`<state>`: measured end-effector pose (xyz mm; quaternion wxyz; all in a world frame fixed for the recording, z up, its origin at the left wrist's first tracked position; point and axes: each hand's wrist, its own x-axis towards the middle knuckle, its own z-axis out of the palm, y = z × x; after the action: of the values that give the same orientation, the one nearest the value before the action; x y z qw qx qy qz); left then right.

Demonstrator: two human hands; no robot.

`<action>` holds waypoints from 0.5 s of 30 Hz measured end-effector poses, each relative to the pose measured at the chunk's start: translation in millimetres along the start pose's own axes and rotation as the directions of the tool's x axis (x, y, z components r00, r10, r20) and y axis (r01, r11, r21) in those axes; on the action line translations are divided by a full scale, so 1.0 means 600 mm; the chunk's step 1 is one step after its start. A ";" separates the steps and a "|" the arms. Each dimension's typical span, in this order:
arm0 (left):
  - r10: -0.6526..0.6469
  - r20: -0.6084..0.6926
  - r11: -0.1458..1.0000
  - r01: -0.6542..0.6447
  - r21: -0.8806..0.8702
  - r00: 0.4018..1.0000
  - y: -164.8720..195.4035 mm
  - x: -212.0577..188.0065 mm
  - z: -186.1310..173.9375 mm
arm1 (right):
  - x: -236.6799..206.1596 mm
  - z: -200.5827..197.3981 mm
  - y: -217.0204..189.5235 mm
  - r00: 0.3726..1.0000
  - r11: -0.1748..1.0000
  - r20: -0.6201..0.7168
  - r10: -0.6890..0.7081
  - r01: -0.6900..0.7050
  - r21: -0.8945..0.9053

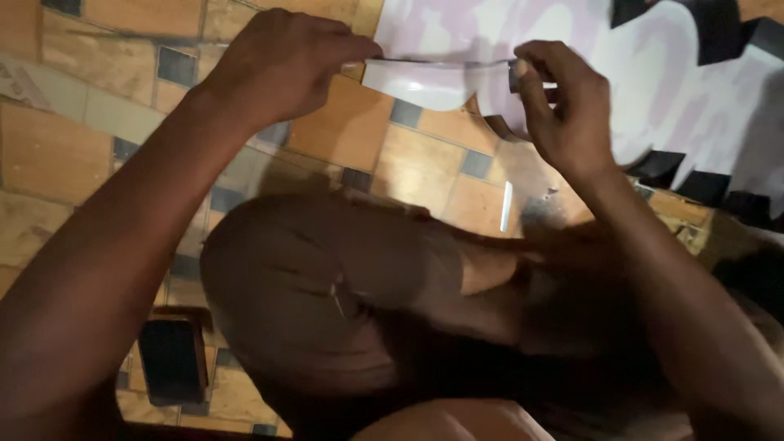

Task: The person applies black vinyl to the edges of large white letters on the floor. They use a heat gun to warm the vinyl, then press and smooth it with their hands and a small tool to ensure adhesion.

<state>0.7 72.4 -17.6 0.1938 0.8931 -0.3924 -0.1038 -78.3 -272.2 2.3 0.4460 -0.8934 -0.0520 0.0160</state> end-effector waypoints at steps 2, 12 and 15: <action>-0.017 0.005 0.999 0.016 0.037 1.000 0.019 -0.008 -0.016 | -0.008 0.002 -0.001 0.999 0.996 0.015 0.029 -0.030 0.079; 0.029 0.194 0.993 -0.051 0.106 0.981 0.015 0.010 -0.016 | 0.003 0.015 0.039 0.907 0.824 0.159 -0.389 0.420 -0.381; 0.087 0.169 0.987 -0.108 0.118 0.982 -0.010 0.038 -0.001 | 0.020 0.014 0.050 0.878 0.754 0.291 -0.379 0.475 -0.454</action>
<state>20.2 59.6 -20.5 0.1087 0.8718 -0.4560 -0.1420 -64.5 -282.2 -26.4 0.1772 -0.9378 -0.2980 -0.0199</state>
